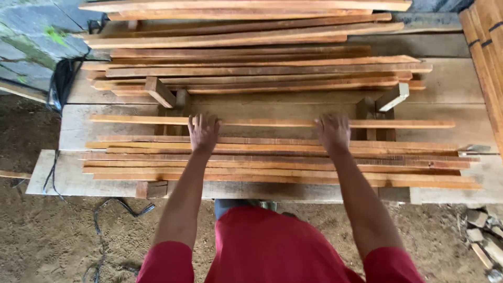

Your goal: The person is organizing and stacking long wooden slats on a workbench and bundling them with ties.

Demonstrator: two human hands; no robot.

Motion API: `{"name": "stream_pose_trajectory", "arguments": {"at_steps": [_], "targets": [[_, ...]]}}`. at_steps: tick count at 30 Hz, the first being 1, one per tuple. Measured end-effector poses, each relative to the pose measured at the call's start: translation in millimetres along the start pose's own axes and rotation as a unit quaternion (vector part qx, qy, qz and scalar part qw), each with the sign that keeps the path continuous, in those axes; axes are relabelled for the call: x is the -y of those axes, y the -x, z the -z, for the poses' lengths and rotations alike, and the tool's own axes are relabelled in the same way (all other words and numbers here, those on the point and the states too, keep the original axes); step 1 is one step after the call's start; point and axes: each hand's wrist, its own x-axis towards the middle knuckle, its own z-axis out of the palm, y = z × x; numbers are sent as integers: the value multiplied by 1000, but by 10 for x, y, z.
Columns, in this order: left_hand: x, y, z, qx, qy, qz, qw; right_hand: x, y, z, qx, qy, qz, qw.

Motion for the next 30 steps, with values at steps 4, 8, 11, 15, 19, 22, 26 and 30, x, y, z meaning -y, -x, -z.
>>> {"name": "stream_pose_trajectory", "arguments": {"at_steps": [4, 8, 11, 15, 19, 22, 26, 30], "targets": [[-112, 146, 192, 78, -41, 134, 987, 308, 50, 287, 108, 138, -206, 963], [-185, 83, 423, 85, 66, 178, 978, 425, 15, 493, 21, 95, -184, 978], [-184, 69, 422, 63, 94, 154, 982, 480, -21, 566, 18, 71, -176, 982], [-244, -115, 666, 159, 88, 133, 974, 570, -166, 754, 104, -9, -243, 965], [-228, -89, 563, 148, 76, 135, 977, 539, -203, 726, 141, -32, -277, 950], [-210, -27, 478, 148, 72, 151, 975, 461, -215, 677, 170, -49, -286, 942], [-160, 26, 363, 182, 63, 179, 965, 257, -513, 670, 320, -84, -310, 891], [-204, -1, 416, 181, 53, 174, 967, -24, -445, 354, 324, -96, -317, 887]]}}
